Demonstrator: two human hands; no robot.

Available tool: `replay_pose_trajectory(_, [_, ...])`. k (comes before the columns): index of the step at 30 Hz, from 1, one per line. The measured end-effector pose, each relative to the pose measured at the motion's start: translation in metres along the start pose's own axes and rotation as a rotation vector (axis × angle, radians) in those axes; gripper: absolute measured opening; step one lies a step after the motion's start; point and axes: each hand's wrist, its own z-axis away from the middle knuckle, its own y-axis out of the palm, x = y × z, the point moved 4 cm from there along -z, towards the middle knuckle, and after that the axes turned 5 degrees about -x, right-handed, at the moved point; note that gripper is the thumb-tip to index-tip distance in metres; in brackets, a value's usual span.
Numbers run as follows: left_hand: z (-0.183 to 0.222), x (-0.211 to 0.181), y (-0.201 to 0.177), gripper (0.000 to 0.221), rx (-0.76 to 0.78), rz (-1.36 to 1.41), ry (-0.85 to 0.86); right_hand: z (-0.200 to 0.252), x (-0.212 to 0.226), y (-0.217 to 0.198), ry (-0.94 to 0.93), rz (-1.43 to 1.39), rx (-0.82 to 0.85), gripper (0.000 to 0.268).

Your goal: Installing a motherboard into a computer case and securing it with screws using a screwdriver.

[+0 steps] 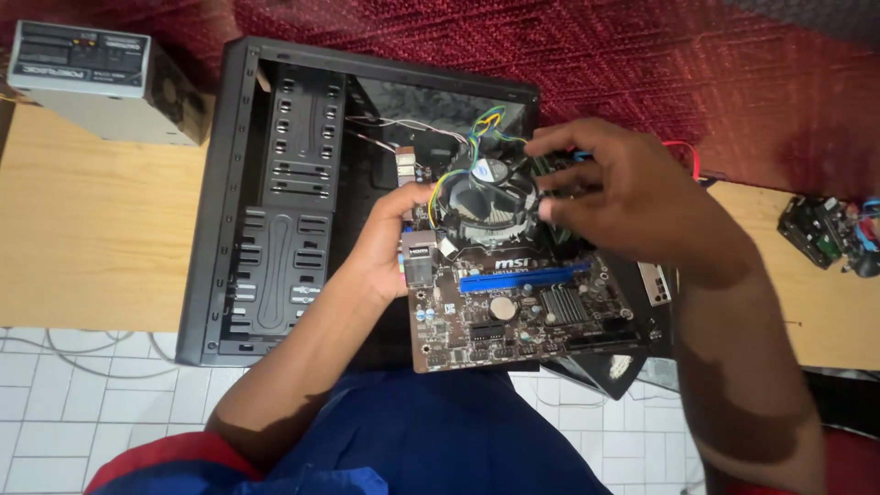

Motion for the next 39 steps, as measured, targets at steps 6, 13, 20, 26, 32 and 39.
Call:
replay_pose_trajectory(6, [0.009, -0.008, 0.023, 0.028, 0.034, -0.013, -0.014, 0.004, 0.012, -0.009, -0.119, 0.042, -0.056, 0.057])
replay_pose_trajectory(13, [0.016, -0.006, 0.040, 0.035, 0.185, -0.049, 0.045, 0.013, 0.016, -0.012, -0.182, 0.084, -0.121, 0.048])
replay_pose_trajectory(20, [0.033, -0.002, 0.029, 0.063, -0.270, -0.206, 0.717, 0.051, -0.019, 0.009, -0.298, 0.048, -0.578, 0.023])
replay_pose_trajectory(26, [0.045, 0.007, -0.007, 0.070, -0.307, -0.534, 1.279, 0.069, -0.066, 0.095, -0.136, -0.459, -0.754, 0.029])
replay_pose_trajectory(32, [0.052, 0.041, -0.022, 0.088, -0.333, -0.926, 1.495, 0.085, -0.042, 0.125, -0.129, -0.820, -0.671, 0.062])
replay_pose_trajectory(39, [0.045, 0.068, -0.021, 0.053, -0.642, -2.299, 1.744, 0.072, -0.037, 0.131, -0.022, -1.031, -0.553, 0.075])
